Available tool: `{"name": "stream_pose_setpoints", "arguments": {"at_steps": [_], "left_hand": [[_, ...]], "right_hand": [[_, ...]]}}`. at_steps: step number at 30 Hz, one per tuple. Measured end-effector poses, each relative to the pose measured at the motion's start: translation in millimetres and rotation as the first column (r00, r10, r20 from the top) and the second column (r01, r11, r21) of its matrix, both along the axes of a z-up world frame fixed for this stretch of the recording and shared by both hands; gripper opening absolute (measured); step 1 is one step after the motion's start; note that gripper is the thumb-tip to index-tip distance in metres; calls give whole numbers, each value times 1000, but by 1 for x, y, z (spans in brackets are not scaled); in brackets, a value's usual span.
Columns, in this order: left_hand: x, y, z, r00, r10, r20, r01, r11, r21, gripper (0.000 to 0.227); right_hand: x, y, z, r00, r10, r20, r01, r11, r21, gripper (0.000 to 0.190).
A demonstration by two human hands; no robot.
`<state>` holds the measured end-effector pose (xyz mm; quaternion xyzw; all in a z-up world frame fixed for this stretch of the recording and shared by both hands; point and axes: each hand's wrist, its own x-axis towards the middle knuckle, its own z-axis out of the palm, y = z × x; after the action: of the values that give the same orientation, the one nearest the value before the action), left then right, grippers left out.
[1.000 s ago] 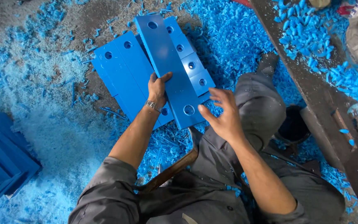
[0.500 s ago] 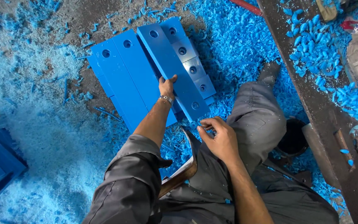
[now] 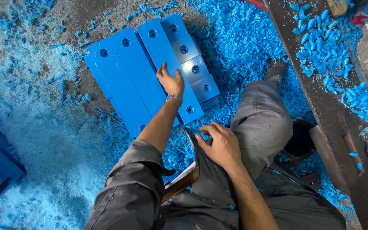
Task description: Use a drill press to drill holes into blue plastic components and organize them.
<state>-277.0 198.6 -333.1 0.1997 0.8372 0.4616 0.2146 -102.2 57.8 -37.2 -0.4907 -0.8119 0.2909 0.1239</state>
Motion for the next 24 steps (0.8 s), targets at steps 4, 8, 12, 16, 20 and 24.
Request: {"name": "stream_pose_setpoints", "arguments": {"at_steps": [4, 8, 12, 16, 20, 24], "left_hand": [[32, -26, 60, 889, -435, -146, 437, 899, -17, 56], [55, -72, 71, 390, -913, -122, 827, 405, -391, 82], [56, -108, 20, 177, -970, -165, 726, 242, -644, 97], [49, -110, 19, 186, -963, -197, 708, 270, -653, 88], [46, -109, 2, 230, -948, -220, 695, 318, -645, 78], [48, -105, 12, 263, -945, -194, 701, 325, -635, 72]], "right_hand": [[-1, -2, 1, 998, -14, 66, 17, 999, -38, 20], [1, -2, -4, 999, -6, 52, 6, 1000, -1, 21], [3, -5, -6, 997, -9, 73, 9, 1000, -2, 21], [5, -7, -5, 996, 4, 90, -6, 1000, 15, 21], [2, -5, -3, 998, 14, 59, -16, 999, 40, 20], [4, -7, -7, 999, 20, 44, -23, 998, 65, 20]]}}
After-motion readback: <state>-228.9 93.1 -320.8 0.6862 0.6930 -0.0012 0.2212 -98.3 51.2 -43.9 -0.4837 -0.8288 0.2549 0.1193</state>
